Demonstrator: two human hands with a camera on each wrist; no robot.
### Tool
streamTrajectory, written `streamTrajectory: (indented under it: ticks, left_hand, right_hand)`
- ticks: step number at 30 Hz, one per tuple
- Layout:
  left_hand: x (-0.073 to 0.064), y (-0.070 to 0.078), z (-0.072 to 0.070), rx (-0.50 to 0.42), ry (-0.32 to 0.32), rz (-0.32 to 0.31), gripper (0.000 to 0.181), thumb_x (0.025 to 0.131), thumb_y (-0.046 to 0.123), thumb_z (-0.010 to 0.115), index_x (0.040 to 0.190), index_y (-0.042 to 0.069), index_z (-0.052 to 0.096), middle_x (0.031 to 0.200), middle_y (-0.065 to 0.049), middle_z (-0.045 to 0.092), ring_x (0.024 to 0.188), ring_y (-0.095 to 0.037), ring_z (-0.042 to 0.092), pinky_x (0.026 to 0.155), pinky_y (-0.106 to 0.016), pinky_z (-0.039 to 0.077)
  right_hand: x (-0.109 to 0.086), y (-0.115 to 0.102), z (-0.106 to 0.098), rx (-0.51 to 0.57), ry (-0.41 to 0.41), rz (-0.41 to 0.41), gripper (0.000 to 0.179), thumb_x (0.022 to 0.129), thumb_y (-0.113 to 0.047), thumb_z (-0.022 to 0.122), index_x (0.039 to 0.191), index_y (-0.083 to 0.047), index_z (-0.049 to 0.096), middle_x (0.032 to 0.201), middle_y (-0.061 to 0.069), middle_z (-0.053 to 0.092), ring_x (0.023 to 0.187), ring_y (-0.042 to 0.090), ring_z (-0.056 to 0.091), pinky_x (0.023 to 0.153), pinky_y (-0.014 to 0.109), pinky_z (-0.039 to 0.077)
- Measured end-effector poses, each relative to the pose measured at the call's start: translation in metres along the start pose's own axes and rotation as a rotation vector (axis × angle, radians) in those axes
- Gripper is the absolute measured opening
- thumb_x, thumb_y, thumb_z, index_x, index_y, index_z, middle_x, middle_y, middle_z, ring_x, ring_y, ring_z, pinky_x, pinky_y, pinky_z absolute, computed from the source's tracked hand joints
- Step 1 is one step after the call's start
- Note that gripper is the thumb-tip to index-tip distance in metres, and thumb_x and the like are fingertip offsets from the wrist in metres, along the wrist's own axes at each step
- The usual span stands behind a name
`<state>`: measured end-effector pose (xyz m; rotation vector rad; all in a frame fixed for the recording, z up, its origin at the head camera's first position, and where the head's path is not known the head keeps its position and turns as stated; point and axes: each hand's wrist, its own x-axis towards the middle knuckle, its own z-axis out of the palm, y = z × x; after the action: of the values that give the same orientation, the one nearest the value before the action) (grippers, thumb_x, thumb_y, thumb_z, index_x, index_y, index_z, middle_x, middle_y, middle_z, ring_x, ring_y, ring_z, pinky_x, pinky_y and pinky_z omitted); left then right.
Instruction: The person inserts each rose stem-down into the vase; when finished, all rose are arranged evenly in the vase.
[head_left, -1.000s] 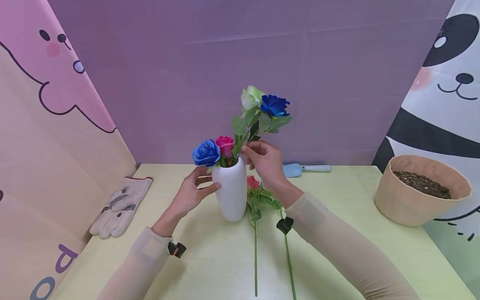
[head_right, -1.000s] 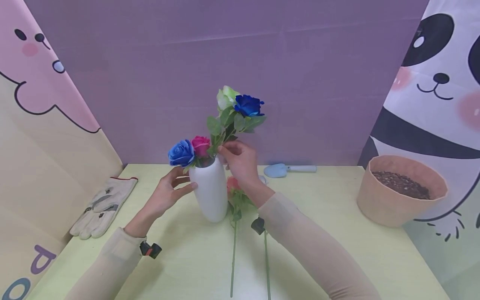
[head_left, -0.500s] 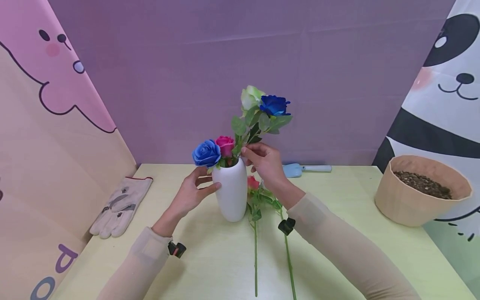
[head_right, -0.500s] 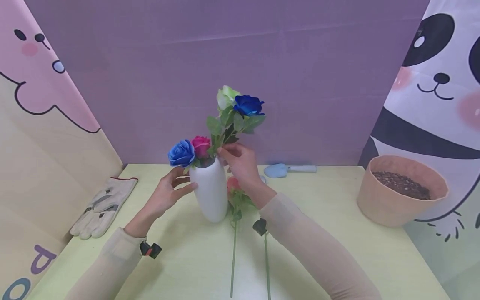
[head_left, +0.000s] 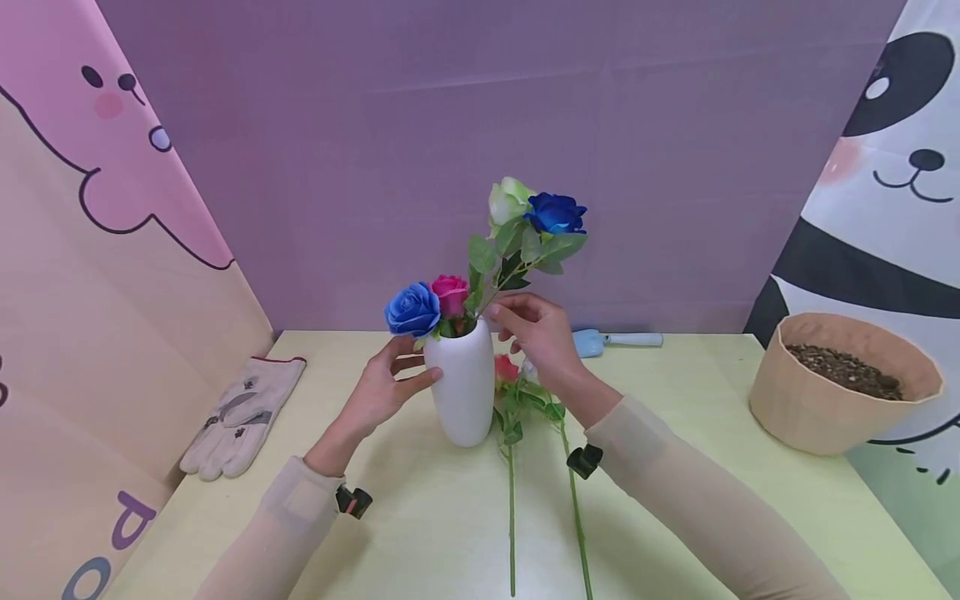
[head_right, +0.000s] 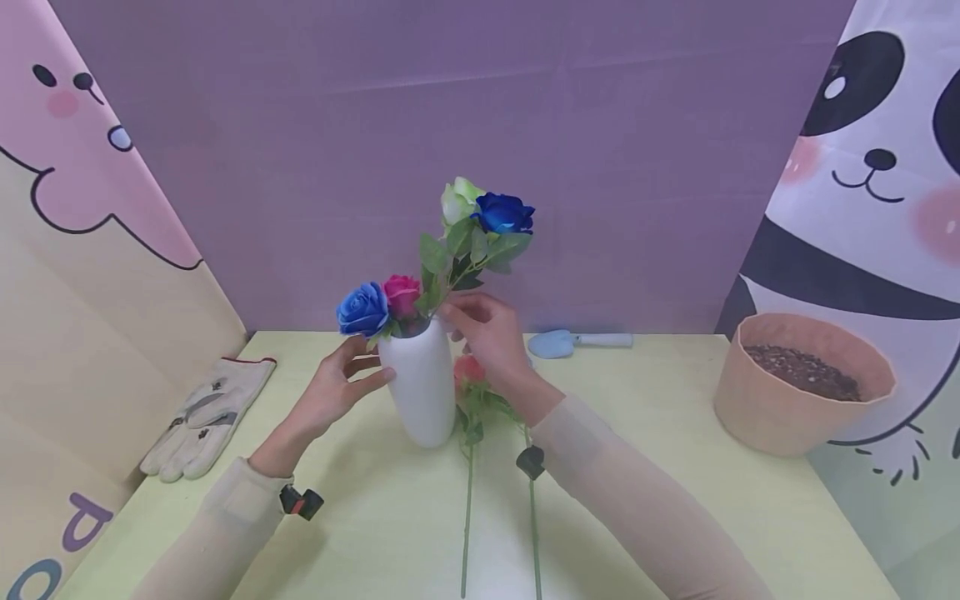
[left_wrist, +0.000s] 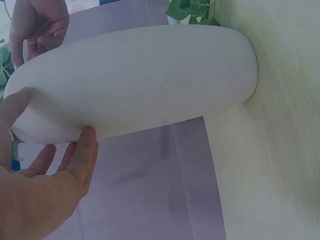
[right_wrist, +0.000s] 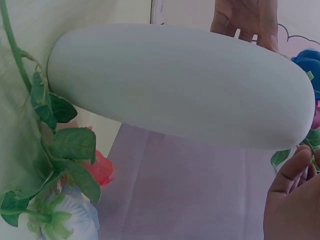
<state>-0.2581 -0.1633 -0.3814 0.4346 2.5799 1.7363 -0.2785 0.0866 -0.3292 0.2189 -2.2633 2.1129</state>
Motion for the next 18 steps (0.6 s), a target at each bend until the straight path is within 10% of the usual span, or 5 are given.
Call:
streamTrajectory:
  ticks: [18]
  left_hand:
    - [-0.001,-0.001,-0.001,0.013,-0.003,0.014,0.068,0.090,0.037,0.075,0.146,0.019,0.042,0.141,-0.011,0.053,0.132,-0.036,0.056,0.101,-0.053,0.053]
  right_hand:
    - [-0.012,0.014,-0.036,-0.089,-0.084,0.010,0.033,0.096,-0.028,0.068,0.120,-0.006,0.064,0.097,-0.001,0.071,0.078,0.015,0.067,0.065,0.028,0.057]
